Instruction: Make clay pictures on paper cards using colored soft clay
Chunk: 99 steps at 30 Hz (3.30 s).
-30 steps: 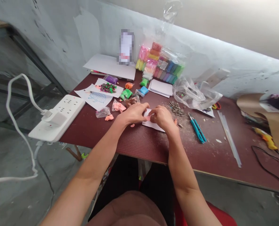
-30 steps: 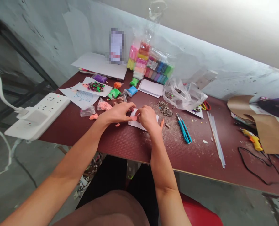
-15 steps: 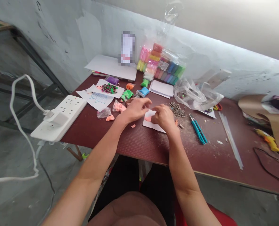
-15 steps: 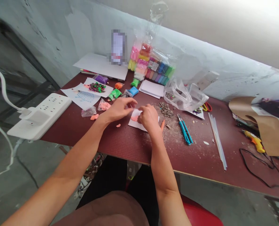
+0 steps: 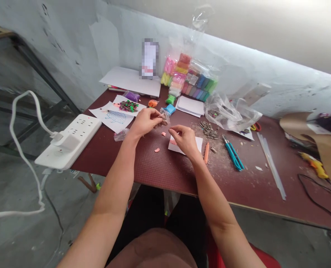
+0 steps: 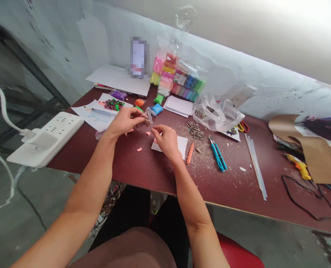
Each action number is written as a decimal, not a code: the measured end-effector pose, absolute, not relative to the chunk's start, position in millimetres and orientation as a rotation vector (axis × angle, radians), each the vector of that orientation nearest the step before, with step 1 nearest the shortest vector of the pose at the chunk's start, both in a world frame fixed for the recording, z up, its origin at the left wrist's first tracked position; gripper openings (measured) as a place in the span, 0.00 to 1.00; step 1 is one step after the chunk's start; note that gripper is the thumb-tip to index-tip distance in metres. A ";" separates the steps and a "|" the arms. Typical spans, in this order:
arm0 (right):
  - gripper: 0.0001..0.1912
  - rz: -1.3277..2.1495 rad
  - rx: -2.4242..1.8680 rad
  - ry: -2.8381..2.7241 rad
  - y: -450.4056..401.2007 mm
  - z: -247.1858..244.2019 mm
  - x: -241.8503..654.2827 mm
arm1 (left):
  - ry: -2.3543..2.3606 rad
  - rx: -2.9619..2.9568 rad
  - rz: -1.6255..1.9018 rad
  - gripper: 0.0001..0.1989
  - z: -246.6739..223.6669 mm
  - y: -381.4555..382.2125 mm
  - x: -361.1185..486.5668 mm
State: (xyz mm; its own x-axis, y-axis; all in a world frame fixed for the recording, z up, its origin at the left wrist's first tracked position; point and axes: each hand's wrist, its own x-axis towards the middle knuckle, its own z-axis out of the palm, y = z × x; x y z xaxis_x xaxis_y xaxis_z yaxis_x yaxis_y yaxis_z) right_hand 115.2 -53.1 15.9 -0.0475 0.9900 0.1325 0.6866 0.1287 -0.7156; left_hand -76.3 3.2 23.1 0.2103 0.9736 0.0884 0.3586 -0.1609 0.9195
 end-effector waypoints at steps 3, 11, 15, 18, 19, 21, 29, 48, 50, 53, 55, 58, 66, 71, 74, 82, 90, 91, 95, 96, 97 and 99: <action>0.15 0.829 -1.452 -1.579 -50.5 13.0 113.3 | 1.027 1.534 0.949 0.04 25.1 -0.9 -72.6; 0.20 0.933 -1.329 -1.397 -47.6 22.6 121.6 | 0.744 1.376 0.900 0.10 35.1 -10.8 -72.9; 0.22 0.988 -1.286 -1.390 -50.4 25.3 123.1 | 0.798 1.418 0.887 0.08 37.3 -10.4 -74.2; 0.24 1.070 -1.283 -1.371 -51.2 24.6 124.0 | 0.832 1.403 0.946 0.05 32.4 -7.1 -72.7; 0.24 1.100 -1.288 -1.364 -51.4 24.5 124.2 | 0.834 1.389 0.960 0.04 30.3 -6.1 -72.0; 0.24 1.143 -1.296 -1.355 -51.6 24.6 124.5 | 0.810 1.362 0.963 0.05 26.8 -4.8 -70.9; 0.23 1.164 -1.271 -1.332 -53.1 29.5 126.5 | 0.677 1.338 0.892 0.07 28.8 -7.7 -72.7; 0.18 1.398 -1.272 -1.262 -57.3 34.1 123.7 | 0.748 1.409 0.906 0.08 29.5 -7.8 -68.2; 0.18 1.410 -1.269 -1.262 -57.4 34.4 124.1 | 0.753 1.414 0.905 0.08 29.9 -8.0 -68.1; 0.20 1.438 -1.236 -1.263 -57.9 34.9 125.3 | 0.731 1.414 0.897 0.10 31.4 -9.0 -67.7; 0.22 1.454 -1.218 -1.275 -58.0 34.6 126.0 | 0.720 1.411 0.885 0.12 32.8 -10.1 -66.8; 0.24 1.449 -1.229 -1.267 -57.5 33.1 126.7 | 0.728 1.411 0.878 0.15 34.5 -11.7 -64.7; 0.27 1.439 -1.165 -1.244 -57.4 32.7 126.4 | 0.697 1.347 0.907 0.16 33.1 -11.4 -65.1; 0.27 1.362 -1.201 -1.314 -56.1 31.0 126.0 | 0.678 1.335 0.890 0.15 29.0 -8.3 -65.8; 0.24 1.165 -1.231 -1.377 -54.1 26.7 125.0 | 0.680 1.319 0.900 0.14 27.4 -7.2 -64.7; 0.05 0.604 -1.210 -1.624 -54.0 20.4 123.4 | 0.711 1.273 0.936 0.14 26.7 -8.3 -62.8; 0.03 0.317 -1.237 -1.737 -59.0 23.0 121.1 | 0.734 1.314 0.891 0.19 31.4 -11.1 -61.4; 0.03 0.293 -1.238 -1.750 -59.5 23.1 120.8 | 0.735 1.315 0.890 0.20 31.4 -11.2 -60.8; 0.06 0.222 -1.214 -1.763 -60.5 22.6 119.6 | 0.737 1.318 0.895 0.20 30.8 -11.0 -59.0; 0.06 0.221 -1.191 -1.760 -60.3 22.4 119.6 | 0.734 1.321 0.899 0.20 30.7 -10.9 -59.0; 0.05 0.232 -1.165 -1.756 -60.1 22.1 119.7 | 0.729 1.324 0.904 0.20 30.8 -10.9 -59.0; 0.04 0.275 -1.121 -1.748 -59.1 21.2 120.3 | 0.714 1.334 0.913 0.20 31.3 -10.9 -59.5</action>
